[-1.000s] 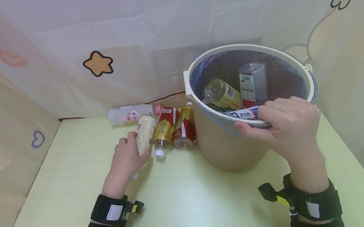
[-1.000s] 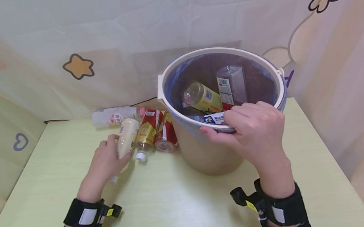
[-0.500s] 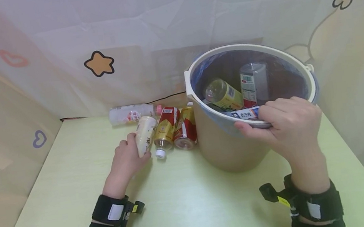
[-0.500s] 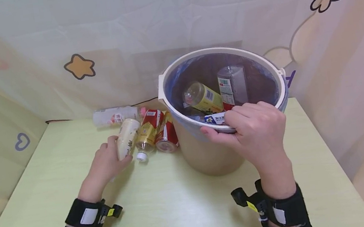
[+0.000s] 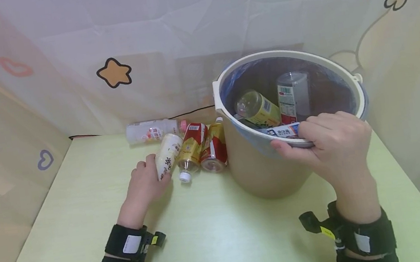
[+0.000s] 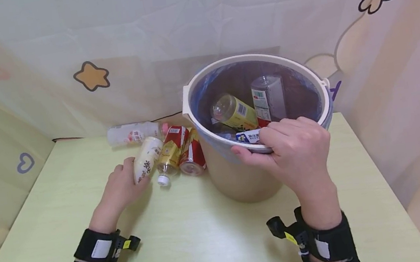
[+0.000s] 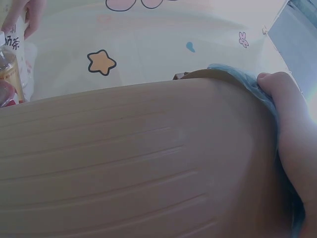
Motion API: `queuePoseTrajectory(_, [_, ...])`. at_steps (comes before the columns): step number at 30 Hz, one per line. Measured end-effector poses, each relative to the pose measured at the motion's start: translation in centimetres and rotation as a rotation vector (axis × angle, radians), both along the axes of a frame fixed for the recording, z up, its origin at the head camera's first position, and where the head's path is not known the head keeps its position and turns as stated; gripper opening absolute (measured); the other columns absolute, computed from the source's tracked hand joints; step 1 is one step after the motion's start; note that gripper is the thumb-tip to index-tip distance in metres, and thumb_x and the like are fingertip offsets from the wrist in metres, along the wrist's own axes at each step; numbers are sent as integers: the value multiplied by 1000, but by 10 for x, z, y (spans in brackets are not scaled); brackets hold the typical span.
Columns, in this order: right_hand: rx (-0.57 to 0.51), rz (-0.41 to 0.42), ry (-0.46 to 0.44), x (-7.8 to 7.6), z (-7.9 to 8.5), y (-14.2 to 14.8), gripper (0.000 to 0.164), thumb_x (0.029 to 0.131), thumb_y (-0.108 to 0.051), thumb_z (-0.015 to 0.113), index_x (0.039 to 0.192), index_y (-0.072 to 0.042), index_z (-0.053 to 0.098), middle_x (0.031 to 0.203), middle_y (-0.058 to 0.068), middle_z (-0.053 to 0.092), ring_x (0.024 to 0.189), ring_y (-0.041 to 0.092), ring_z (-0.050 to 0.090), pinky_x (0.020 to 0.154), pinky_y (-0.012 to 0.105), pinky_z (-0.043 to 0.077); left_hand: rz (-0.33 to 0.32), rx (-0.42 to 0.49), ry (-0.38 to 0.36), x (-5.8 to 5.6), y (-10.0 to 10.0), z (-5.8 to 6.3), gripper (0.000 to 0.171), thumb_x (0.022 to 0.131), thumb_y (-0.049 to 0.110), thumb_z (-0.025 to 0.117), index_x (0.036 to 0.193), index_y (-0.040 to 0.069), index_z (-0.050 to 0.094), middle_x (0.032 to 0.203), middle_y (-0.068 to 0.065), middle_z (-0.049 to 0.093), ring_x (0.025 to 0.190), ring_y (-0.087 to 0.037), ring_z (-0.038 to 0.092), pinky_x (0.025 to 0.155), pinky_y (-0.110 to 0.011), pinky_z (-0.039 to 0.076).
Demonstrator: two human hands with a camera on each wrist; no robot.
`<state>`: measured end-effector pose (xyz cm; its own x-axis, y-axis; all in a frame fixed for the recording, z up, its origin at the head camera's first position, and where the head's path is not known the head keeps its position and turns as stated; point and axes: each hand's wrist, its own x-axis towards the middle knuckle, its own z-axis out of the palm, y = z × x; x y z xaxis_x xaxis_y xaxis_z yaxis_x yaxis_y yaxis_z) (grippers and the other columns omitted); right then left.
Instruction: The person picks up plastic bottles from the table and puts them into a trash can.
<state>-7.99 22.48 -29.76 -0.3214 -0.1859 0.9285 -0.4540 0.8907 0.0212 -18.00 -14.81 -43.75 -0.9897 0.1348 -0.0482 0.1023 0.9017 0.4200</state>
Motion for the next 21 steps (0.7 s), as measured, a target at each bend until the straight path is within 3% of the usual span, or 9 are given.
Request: queuePoseTrajectory(21, [-12, 3, 4, -1, -1, 0, 79, 92, -74, 55, 49, -12, 31, 45, 2, 30, 44, 17, 21, 49, 33, 11, -8, 41, 37, -1, -1, 5, 69, 97, 38, 65, 147, -4, 42, 112, -27, 60, 94, -38, 61, 70, -43, 51])
